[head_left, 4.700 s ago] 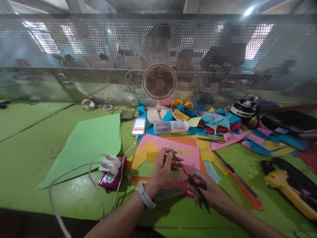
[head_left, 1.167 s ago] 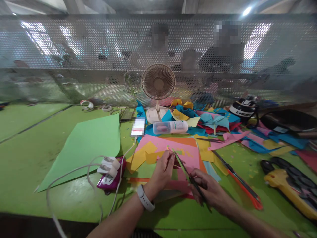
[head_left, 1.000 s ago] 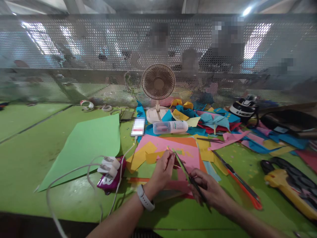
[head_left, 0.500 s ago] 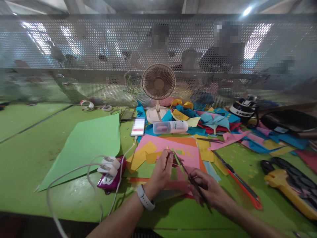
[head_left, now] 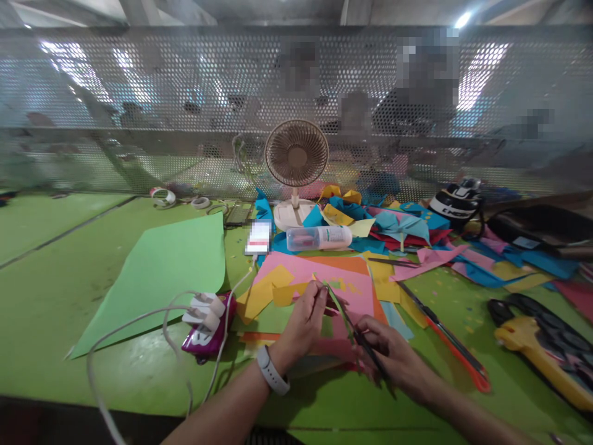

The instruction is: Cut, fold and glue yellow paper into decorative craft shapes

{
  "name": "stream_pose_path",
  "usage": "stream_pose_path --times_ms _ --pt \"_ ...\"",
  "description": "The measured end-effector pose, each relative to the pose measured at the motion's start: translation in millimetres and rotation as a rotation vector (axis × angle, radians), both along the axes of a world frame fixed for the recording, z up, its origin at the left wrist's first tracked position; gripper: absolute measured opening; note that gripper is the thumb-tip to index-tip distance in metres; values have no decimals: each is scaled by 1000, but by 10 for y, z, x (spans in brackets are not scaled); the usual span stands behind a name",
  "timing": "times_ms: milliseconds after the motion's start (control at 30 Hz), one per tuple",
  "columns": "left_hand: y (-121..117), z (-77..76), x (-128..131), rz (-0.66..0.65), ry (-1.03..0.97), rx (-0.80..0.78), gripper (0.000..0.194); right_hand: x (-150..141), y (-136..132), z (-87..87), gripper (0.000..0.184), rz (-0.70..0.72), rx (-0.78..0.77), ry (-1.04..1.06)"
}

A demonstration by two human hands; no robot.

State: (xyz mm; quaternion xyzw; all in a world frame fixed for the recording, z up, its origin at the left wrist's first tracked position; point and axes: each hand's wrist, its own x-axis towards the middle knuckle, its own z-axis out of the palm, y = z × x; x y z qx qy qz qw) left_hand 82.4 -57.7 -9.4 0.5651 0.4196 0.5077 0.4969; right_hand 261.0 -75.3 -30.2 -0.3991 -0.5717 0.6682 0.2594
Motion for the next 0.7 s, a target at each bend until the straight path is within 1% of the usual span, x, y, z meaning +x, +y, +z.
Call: stream_pose_path --times_ms 133,267,433,533,700 --pt "5 -9 -1 -20 -17 -11 23 -6 0 31 35 -2 -15 -23" --pt "1 19 -11 -17 -1 10 22 -4 5 46 36 -10 -4 -7" --pt "-16 56 -14 -70 15 -8 23 -9 8 40 37 -17 -10 12" --pt "-14 35 -16 -83 15 -4 23 -11 7 30 37 -27 -3 1" --pt "3 -17 -17 -60 34 -2 23 -8 9 22 37 -15 -6 1"
